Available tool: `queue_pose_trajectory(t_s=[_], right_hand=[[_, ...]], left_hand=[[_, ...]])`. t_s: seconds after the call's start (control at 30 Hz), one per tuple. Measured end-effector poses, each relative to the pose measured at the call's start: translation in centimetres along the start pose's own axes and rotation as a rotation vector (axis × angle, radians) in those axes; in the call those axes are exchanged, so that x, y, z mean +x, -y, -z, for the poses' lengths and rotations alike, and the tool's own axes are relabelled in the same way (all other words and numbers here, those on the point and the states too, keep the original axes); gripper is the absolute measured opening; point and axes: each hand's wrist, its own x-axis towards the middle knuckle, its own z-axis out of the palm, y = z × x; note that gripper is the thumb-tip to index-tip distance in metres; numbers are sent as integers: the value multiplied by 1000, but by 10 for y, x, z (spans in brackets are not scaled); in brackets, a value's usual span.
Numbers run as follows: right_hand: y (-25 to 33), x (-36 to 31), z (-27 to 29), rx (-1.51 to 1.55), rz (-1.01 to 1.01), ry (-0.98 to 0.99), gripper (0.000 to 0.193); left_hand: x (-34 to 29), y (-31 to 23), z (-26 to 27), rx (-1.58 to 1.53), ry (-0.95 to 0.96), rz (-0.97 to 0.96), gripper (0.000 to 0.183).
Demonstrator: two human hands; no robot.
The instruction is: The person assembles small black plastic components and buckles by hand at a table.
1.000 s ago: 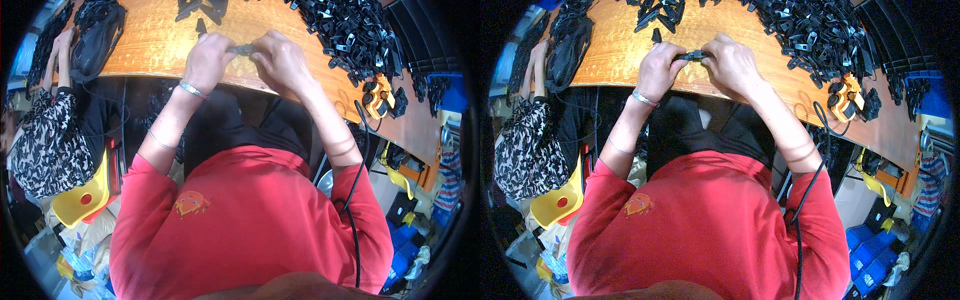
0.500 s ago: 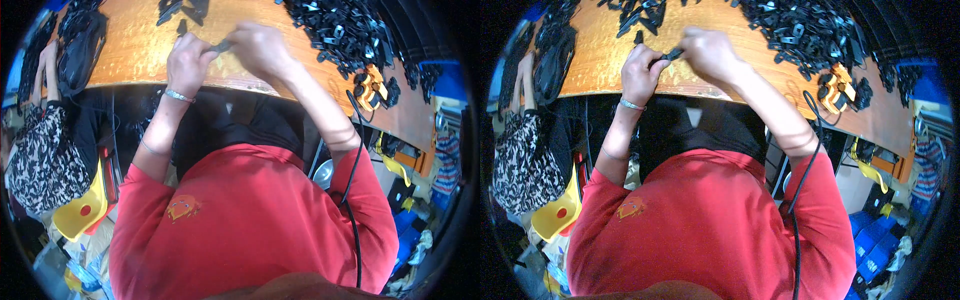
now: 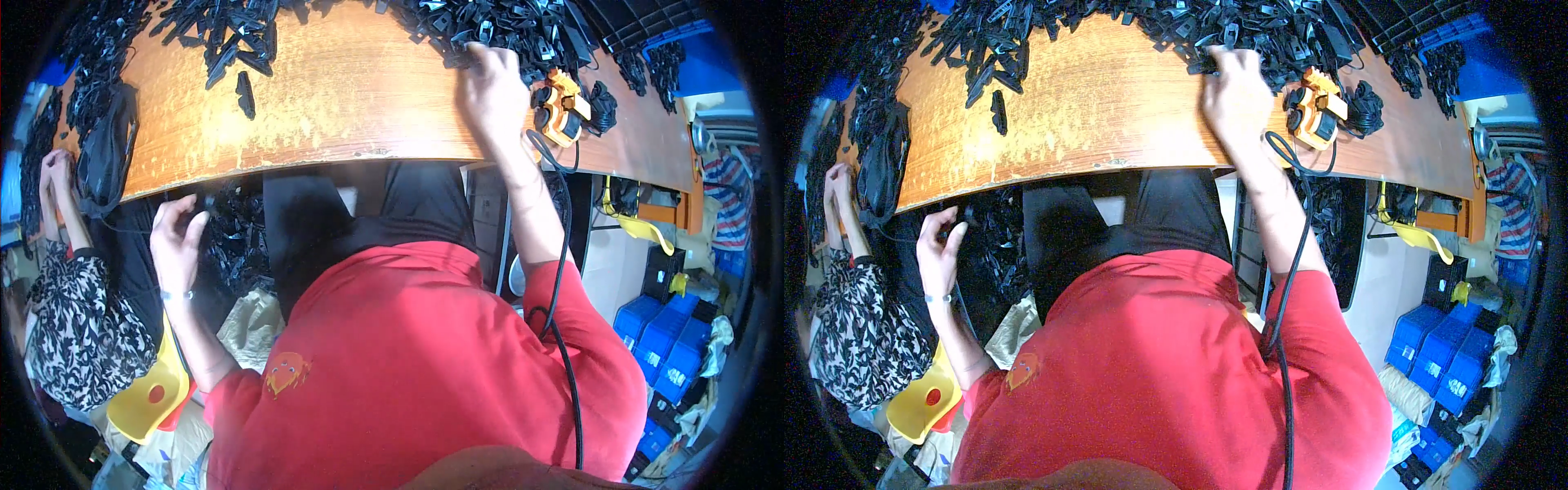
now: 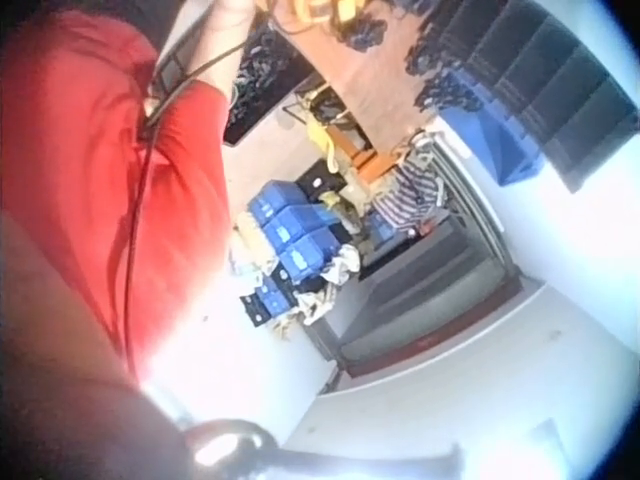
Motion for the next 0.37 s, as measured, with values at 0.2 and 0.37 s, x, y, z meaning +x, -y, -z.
queue_pose_trajectory(t_s=[0.2,0.37], right_hand=[[-8,11,-30,-122,78,60,51],[22,27,-55,181,208,219,55]], left_hand=[[31,-16,-30,-23,-99,-10,34],[101,-49,-71,46,-173,-196,38]])
